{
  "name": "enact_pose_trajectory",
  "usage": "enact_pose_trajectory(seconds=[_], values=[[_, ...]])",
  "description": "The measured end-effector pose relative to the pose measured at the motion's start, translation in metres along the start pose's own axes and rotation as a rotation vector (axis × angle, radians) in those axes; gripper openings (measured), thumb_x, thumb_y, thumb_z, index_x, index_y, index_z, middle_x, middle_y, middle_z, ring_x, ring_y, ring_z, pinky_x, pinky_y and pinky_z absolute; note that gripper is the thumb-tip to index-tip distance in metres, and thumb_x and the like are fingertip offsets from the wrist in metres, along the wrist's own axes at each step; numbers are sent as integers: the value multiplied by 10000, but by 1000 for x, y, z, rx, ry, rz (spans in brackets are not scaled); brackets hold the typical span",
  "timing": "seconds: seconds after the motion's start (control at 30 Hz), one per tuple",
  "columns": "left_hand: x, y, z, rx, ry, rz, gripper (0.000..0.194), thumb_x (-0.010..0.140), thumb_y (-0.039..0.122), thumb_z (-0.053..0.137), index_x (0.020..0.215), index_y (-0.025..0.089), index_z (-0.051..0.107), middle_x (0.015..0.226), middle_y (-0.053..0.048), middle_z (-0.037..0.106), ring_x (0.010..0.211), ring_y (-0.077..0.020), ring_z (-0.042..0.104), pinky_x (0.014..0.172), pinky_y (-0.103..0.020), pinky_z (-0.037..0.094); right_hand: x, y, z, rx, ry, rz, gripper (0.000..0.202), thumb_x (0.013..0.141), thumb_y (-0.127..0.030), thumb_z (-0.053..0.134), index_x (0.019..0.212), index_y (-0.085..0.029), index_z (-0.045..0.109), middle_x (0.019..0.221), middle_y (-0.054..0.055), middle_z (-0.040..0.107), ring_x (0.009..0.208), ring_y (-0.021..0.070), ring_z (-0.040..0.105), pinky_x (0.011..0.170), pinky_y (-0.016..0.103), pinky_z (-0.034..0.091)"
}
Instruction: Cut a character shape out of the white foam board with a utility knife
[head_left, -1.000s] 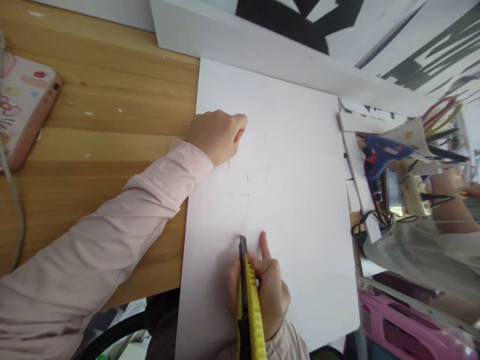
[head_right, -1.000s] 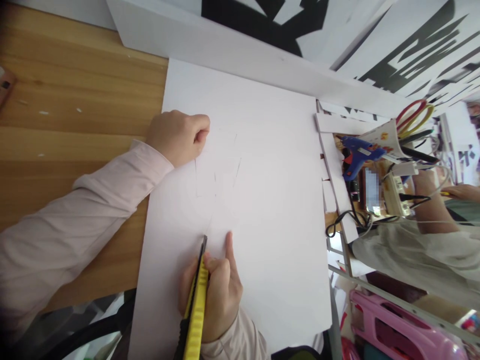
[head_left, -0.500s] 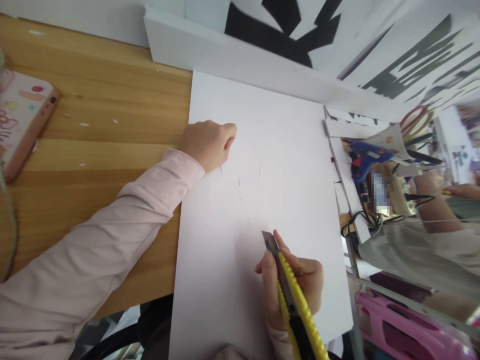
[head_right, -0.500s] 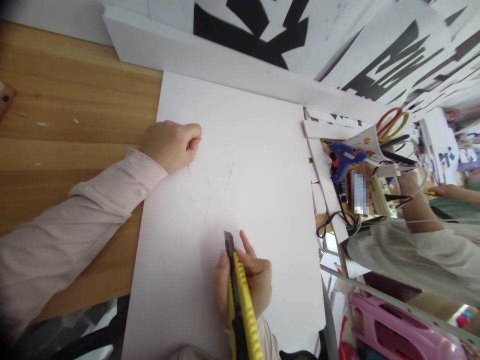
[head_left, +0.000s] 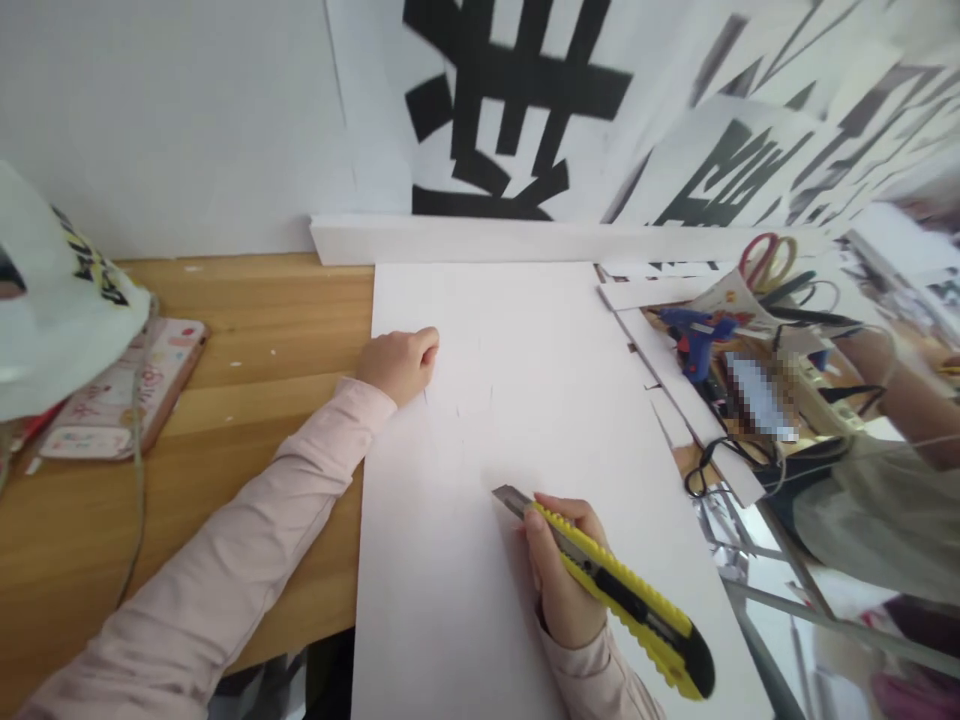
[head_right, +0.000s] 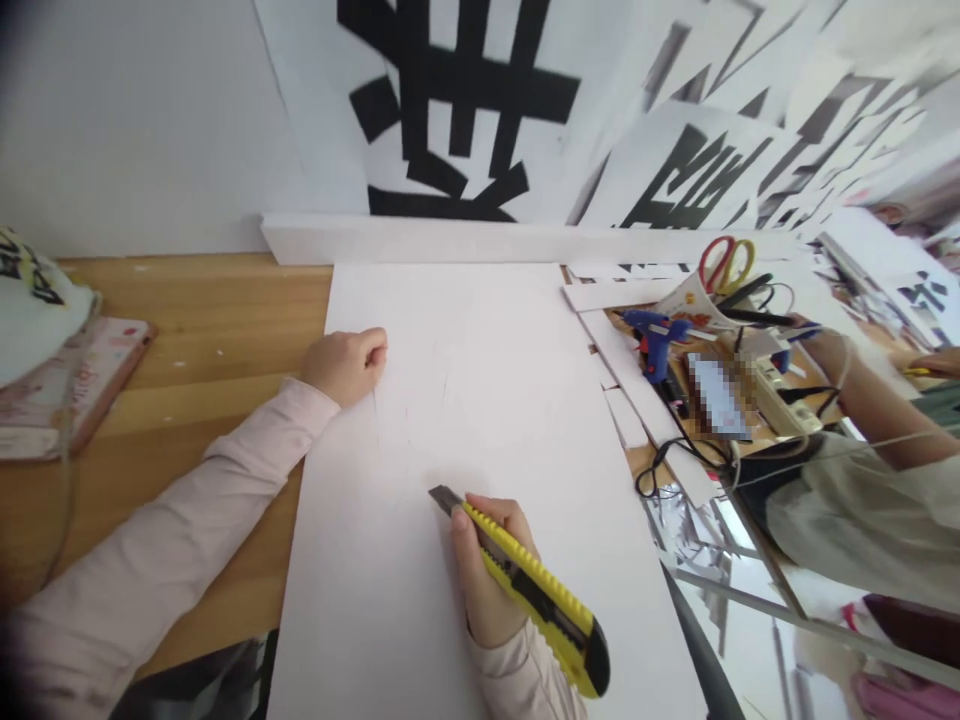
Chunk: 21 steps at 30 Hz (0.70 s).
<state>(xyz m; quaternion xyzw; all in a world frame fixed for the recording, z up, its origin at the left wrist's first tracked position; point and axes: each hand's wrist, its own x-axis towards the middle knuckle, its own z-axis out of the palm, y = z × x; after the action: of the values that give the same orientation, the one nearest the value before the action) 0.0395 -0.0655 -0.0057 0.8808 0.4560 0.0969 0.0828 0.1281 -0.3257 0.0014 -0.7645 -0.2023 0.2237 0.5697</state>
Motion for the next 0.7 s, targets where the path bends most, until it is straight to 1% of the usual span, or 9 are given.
enact_pose_trajectory(seconds=[0.1,0.17,0.27,0.33,0.37,0.43,0.5,0.6,0.7], values=[[-2,2,-2,-7,-9,-18,202,881,201,441,838,214,638,770,-48,703,684,-199,593,575,-316,228,2,2,-1,52,-174,-32,315,798,-503,734,848,-199,665,628,-16,632,506,99,504,491,226,384],[-4,2,-4,-22,3,-50,185,892,209,439,847,219,618,755,-39,684,683,-196,587,583,-311,249,14,3,1,94,-314,-57,312,788,-499,750,833,-201,670,600,-23,625,500,93,492,491,223,369],[-4,2,-4,-73,52,-119,143,883,200,451,870,221,592,746,-32,652,704,-197,591,590,-302,299,53,0,9,220,-466,-56,311,760,-474,790,871,-203,685,574,-29,640,474,87,495,471,214,366],[-6,0,-3,-94,125,-128,136,862,166,461,879,214,587,845,-52,660,824,-212,617,660,-301,383,84,-4,16,371,-556,-26,332,699,-444,842,875,-200,701,548,-39,632,440,81,485,437,205,365],[-7,-1,-3,-90,157,-134,140,854,155,468,897,207,591,921,-74,660,912,-227,620,730,-310,421,97,-6,19,457,-588,0,356,651,-409,877,890,-200,716,568,-30,649,462,89,516,445,207,390],[-12,-3,-1,-70,220,-180,167,851,163,484,963,184,606,1065,-123,634,1068,-267,589,888,-350,447,118,-8,24,522,-635,13,424,552,-369,929,896,-211,737,679,-11,696,573,120,610,538,238,496],[-18,-5,3,-79,278,-277,225,861,206,504,1048,154,617,1149,-164,593,1150,-310,550,994,-410,427,128,-8,25,582,-678,42,459,513,-393,940,894,-224,747,698,-22,678,617,124,614,630,281,558],[-28,-8,7,-129,333,-404,299,870,258,515,1109,118,626,1205,-205,556,1191,-352,518,1048,-479,402,132,-4,23,682,-733,120,473,540,-486,918,904,-234,752,603,-57,577,575,95,530,679,297,576],[-35,-8,8,-160,346,-426,313,875,266,507,1126,126,632,1255,-212,549,1217,-356,504,1067,-507,391,135,-3,20,769,-742,213,479,586,-551,885,926,-242,748,583,-71,523,547,78,470,684,289,568]])
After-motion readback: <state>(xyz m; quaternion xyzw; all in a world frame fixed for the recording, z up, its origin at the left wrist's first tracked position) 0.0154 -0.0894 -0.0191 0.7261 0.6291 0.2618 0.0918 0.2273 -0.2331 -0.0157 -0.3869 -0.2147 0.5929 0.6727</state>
